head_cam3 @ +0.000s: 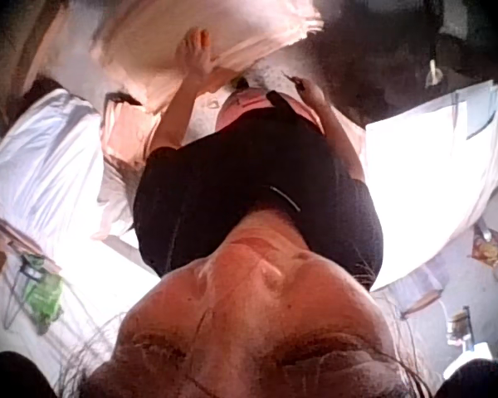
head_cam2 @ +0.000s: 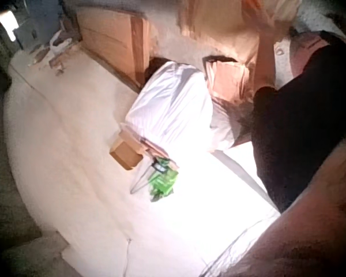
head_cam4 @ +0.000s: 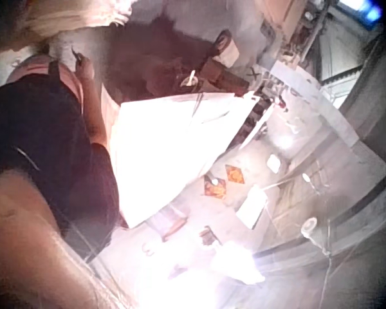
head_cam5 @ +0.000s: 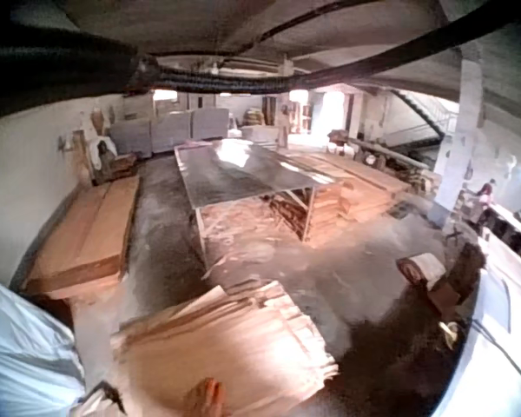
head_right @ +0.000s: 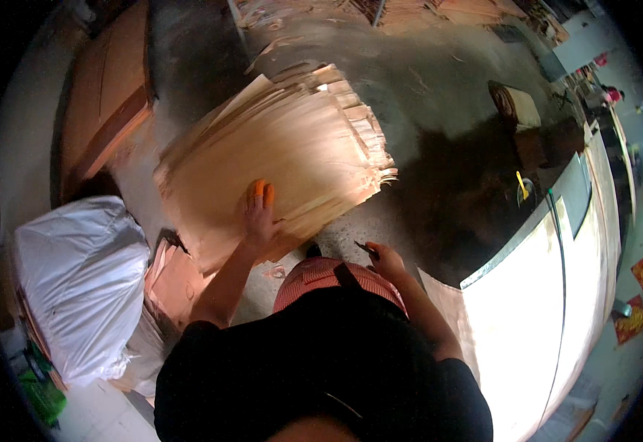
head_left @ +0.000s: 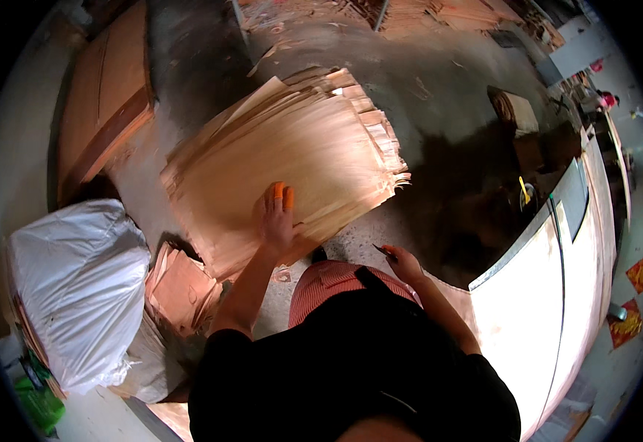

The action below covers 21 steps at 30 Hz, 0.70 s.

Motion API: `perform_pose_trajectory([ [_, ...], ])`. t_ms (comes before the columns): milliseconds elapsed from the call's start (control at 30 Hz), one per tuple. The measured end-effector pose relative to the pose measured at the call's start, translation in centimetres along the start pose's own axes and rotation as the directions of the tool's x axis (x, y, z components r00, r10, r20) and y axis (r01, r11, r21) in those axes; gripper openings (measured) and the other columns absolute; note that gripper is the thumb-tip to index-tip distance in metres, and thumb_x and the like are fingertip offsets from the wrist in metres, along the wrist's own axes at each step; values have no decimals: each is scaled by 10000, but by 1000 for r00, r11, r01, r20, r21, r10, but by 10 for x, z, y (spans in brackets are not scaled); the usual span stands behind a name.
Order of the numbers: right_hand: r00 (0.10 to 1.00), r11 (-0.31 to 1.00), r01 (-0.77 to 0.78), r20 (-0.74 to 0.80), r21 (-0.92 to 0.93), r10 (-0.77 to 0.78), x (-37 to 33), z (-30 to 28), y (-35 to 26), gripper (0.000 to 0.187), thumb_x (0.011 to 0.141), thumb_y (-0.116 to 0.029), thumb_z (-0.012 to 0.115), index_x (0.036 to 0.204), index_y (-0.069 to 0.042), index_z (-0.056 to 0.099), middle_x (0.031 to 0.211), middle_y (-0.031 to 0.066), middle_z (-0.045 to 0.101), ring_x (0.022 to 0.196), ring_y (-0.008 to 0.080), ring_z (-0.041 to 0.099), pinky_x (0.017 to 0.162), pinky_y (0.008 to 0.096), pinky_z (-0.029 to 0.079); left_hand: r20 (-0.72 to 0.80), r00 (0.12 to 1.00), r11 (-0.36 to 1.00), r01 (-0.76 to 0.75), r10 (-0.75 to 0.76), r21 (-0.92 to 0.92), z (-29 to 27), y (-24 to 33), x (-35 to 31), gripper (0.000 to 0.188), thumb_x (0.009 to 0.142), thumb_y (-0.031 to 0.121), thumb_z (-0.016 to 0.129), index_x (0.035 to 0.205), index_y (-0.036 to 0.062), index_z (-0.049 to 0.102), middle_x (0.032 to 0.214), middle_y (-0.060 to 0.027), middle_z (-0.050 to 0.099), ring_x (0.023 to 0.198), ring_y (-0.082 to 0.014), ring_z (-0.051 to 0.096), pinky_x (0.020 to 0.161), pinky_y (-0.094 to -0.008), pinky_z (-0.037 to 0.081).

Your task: The person uses a utility knife to cut a large sheet of wood veneer on a workbench. They align the veneer, make cuts along the edges, and trim smaller pieces. The person also stacks the cut veneer sheets and handles a long black rod during the process.

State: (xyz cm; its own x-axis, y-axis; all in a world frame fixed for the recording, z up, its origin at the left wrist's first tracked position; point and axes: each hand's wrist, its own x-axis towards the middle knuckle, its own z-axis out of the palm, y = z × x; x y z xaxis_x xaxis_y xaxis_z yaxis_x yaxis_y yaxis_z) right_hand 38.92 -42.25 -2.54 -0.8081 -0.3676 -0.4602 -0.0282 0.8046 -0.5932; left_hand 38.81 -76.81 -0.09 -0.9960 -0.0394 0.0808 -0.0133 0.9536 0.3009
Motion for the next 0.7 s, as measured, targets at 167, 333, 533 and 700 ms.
perform_pose_trajectory([
  [167, 996, 995, 91, 10, -49, -91, -3, 5, 14, 309, 771, -126, 562, 1077, -88, 549, 977, 159, 578, 894, 307, 563, 763, 354, 450, 1, 1000, 993, 0, -1, 116, 8, -3, -3, 775, 630, 320, 679, 1256, 25, 331, 1301, -179, 245, 1219, -347, 234, 994, -498, 194],
  [333, 994, 994, 106, -5, -42, -106, 7, 7, 18, 278, 778, -144, 557, 1047, -75, 563, 961, 158, 589, 870, 310, 573, 741, 363, 457, -41, 998, 991, -39, 44, 127, 23, -13, -4, 689, 676, 271, 614, 1254, 18, 339, 1299, -195, 260, 1221, -349, 236, 995, -505, 185],
  [533, 994, 991, 111, 11, -74, -111, 19, 1, 3, 240, 791, -170, 551, 1015, -85, 577, 935, 158, 594, 832, 308, 583, 714, 375, 462, -159, 983, 985, -66, 92, 161, 37, -24, -7, 680, 640, 285, 622, 1218, 15, 387, 1288, -219, 284, 1203, -381, 256, 985, -513, 193],
  [700, 995, 994, 93, 52, -58, -90, 33, 3, 8, 259, 789, -132, 548, 1045, -103, 582, 806, 120, 609, 723, 221, 598, 665, 310, 466, -113, 992, 998, -55, 52, -22, 25, -20, -5, 665, 648, 280, 617, 1216, 18, 390, 1284, -211, 292, 1209, -362, 259, 1001, -498, 176],
])
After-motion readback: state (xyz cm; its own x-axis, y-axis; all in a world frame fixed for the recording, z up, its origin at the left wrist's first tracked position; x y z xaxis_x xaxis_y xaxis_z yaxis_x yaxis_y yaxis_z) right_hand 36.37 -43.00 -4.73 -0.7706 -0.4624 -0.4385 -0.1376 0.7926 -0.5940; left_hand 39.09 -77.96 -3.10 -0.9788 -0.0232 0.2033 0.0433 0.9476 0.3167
